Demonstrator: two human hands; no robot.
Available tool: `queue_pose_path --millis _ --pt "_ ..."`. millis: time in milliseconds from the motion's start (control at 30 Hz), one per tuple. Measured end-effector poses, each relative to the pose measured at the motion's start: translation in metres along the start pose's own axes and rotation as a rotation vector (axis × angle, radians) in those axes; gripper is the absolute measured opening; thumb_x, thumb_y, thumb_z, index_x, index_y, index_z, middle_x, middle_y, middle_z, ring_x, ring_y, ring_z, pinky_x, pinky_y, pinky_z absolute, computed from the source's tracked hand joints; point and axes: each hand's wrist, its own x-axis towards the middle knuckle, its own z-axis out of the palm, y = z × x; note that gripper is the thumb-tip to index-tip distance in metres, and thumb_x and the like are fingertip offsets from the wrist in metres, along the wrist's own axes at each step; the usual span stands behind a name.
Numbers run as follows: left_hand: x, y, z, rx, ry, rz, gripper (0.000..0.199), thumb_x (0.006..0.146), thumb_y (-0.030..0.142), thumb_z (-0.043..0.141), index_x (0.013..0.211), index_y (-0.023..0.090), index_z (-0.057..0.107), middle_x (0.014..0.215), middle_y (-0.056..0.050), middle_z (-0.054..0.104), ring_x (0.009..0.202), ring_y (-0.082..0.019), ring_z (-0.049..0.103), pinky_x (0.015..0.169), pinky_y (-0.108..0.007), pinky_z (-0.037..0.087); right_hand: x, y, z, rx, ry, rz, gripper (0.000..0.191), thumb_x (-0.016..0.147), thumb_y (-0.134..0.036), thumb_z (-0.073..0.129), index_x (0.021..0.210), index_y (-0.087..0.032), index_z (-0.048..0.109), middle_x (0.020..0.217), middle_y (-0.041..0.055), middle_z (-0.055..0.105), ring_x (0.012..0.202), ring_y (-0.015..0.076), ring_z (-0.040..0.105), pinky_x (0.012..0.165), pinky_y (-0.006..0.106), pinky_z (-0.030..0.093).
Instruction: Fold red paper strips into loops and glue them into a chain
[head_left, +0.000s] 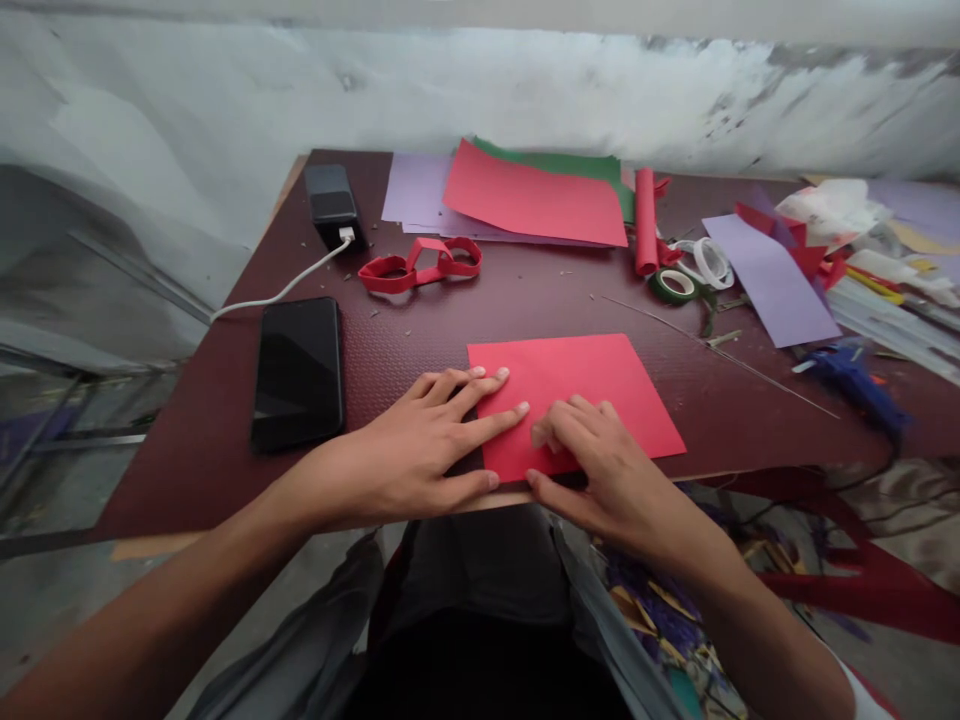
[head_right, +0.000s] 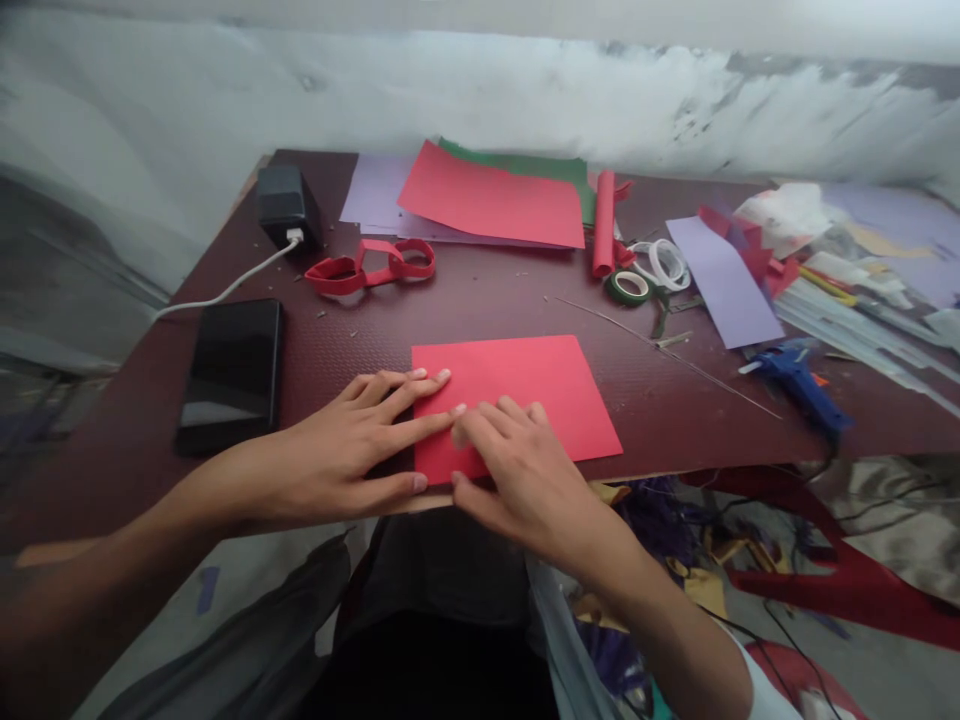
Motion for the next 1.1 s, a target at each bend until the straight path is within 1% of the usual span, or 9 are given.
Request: queue_pose_path --millis 167,433,533,700,800,867,933,1000,1100 --pt "-0.001 -0.001 0.0 0.025 -0.043 0.0 0.068 0.107 0.049 0.054 0.169 0.031 0.034 0.178 -0.016 0.026 0.16 -0.038 0.032 0.123 -0.057 0.03 -0.013 0.016 -0.01 -0.004 -0.025 0.041 0.012 0.096 -0.019 0.059 0.098 -0.024 0.049 0.096 0.0031 0.065 0.088 0.0229 0.052 0.08 0.036 0.034" --pt "0.0 -0.002 -0.001 0.039 -0.089 -0.019 0.07 0.107 0.049 0.053 0.17 0.034 0.028 0.18 -0.016 0.017 0.162 -0.039 0.027 0.123 -0.061 0.03 -0.036 0.049 -0.032 -0.01 0.011 0.12 0.012 0.097 -0.026 0.064 0.097 -0.024 0.052 0.095 0.0017 0.063 0.085 0.0209 0.055 0.081 0.037 0.038" --pt "-0.001 -0.003 -0.001 0.036 -0.093 -0.018 0.069 0.107 0.048 0.052 0.17 0.034 0.028 0.18 -0.016 0.017 0.162 -0.039 0.027 0.122 -0.062 0.03 -0.051 0.068 -0.039 -0.04 0.042 0.169 0.014 0.096 -0.03 0.066 0.098 -0.025 0.053 0.092 0.0014 0.062 0.082 0.0206 0.055 0.079 0.037 0.04" --pt "0.0 -0.004 -0.002 0.018 -0.09 -0.013 0.068 0.108 0.048 0.051 0.17 0.035 0.028 0.18 -0.015 0.019 0.161 -0.039 0.028 0.123 -0.061 0.03 -0.076 0.11 -0.056 -0.005 0.052 0.251 0.019 0.095 -0.035 0.07 0.096 -0.027 0.053 0.087 0.0007 0.057 0.075 0.0206 0.052 0.068 0.036 0.041" --pt "0.0 -0.003 -0.003 0.01 -0.104 -0.03 0.068 0.108 0.048 0.051 0.17 0.035 0.028 0.18 -0.015 0.018 0.161 -0.04 0.027 0.123 -0.062 0.029 -0.084 0.126 -0.067 0.009 0.065 0.261 0.017 0.092 -0.032 0.07 0.095 -0.029 0.054 0.086 0.0014 0.058 0.075 0.0224 0.053 0.066 0.037 0.042" --pt "0.001 -0.003 -0.003 0.001 -0.12 -0.044 0.069 0.107 0.049 0.052 0.17 0.036 0.028 0.18 -0.015 0.017 0.161 -0.041 0.026 0.123 -0.063 0.029 -0.083 0.124 -0.069 0.002 0.095 0.255 0.014 0.09 -0.028 0.067 0.094 -0.029 0.053 0.087 0.0018 0.059 0.076 0.0239 0.054 0.068 0.038 0.043" --pt "0.002 -0.003 -0.004 -0.008 -0.134 -0.054 0.069 0.107 0.049 0.052 0.17 0.036 0.028 0.181 -0.014 0.016 0.161 -0.042 0.026 0.123 -0.063 0.028 -0.075 0.108 -0.066 0.027 0.12 0.252 0.013 0.091 -0.028 0.065 0.093 -0.028 0.052 0.087 0.0014 0.059 0.077 0.0238 0.055 0.07 0.038 0.042" --pt "0.002 -0.002 -0.004 -0.014 -0.147 -0.057 0.07 0.106 0.048 0.053 0.17 0.036 0.028 0.181 -0.014 0.015 0.161 -0.043 0.026 0.123 -0.064 0.028 -0.061 0.082 -0.056 0.065 0.14 0.21 0.014 0.093 -0.029 0.066 0.094 -0.027 0.052 0.086 0.0001 0.058 0.077 0.022 0.053 0.073 0.036 0.041" --pt "0.003 -0.001 -0.005 -0.011 -0.133 -0.051 0.07 0.106 0.047 0.054 0.17 0.035 0.029 0.18 -0.015 0.016 0.16 -0.044 0.028 0.122 -0.064 0.028 -0.032 0.036 -0.034 0.094 0.041 0.053 0.014 0.093 -0.021 0.064 0.093 -0.024 0.05 0.089 0.0005 0.061 0.082 0.0209 0.054 0.077 0.034 0.038"
